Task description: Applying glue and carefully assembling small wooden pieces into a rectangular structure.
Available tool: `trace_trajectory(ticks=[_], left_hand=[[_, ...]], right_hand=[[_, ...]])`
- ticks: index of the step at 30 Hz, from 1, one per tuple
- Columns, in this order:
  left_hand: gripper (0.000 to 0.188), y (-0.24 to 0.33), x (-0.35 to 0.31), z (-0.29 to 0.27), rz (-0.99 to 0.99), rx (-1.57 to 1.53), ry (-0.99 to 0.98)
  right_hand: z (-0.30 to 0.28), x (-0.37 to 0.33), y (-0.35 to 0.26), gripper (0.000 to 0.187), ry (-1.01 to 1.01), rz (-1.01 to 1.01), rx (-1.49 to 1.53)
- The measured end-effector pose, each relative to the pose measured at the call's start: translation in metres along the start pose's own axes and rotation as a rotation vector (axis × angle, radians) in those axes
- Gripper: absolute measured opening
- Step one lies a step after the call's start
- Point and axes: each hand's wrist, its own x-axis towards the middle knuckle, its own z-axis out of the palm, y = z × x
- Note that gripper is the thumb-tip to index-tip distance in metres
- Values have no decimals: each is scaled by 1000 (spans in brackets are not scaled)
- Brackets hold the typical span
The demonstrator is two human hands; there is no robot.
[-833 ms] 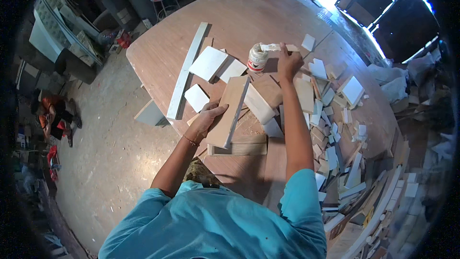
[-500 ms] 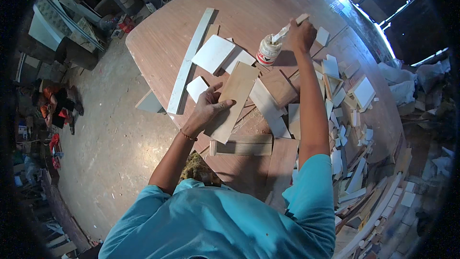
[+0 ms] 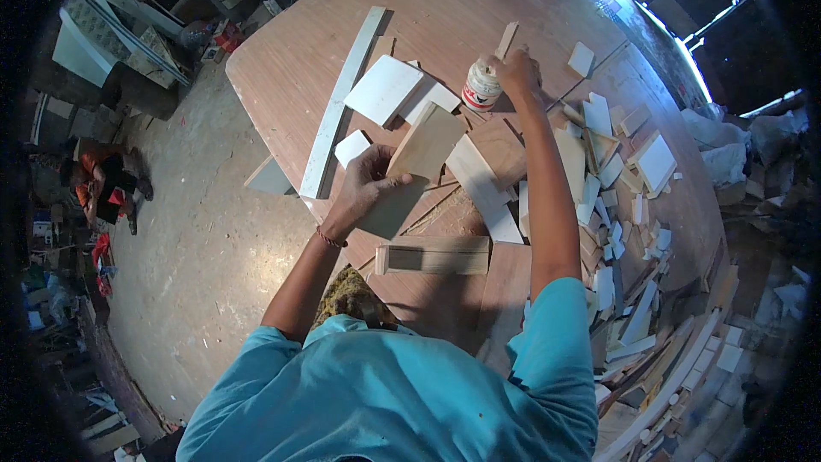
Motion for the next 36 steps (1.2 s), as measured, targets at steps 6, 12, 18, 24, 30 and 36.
trace_trajectory(ticks=[6,12,18,24,30,36], left_hand=[[31,12,-6,-6,247,789,-143],[35,7,-23,22,356,1009,-254],[42,-20,-48,8,650,964,-116],[19,-83,-83,-58,-38,220,252],[28,-125,-106,-64,-214,146,181],[38,-151,-115,-58,-273,-10,164]], right_hand=[[-70,-120,-30,56,-366,-598,336],[-54,-213,-33,42,-470,-631,-196],[-28,-244,-1,26,-290,-672,-75],[3,-280,28,23,-273,-557,-17],[19,-288,37,25,-285,-494,-9],[32,-286,38,25,-317,-500,-52]])
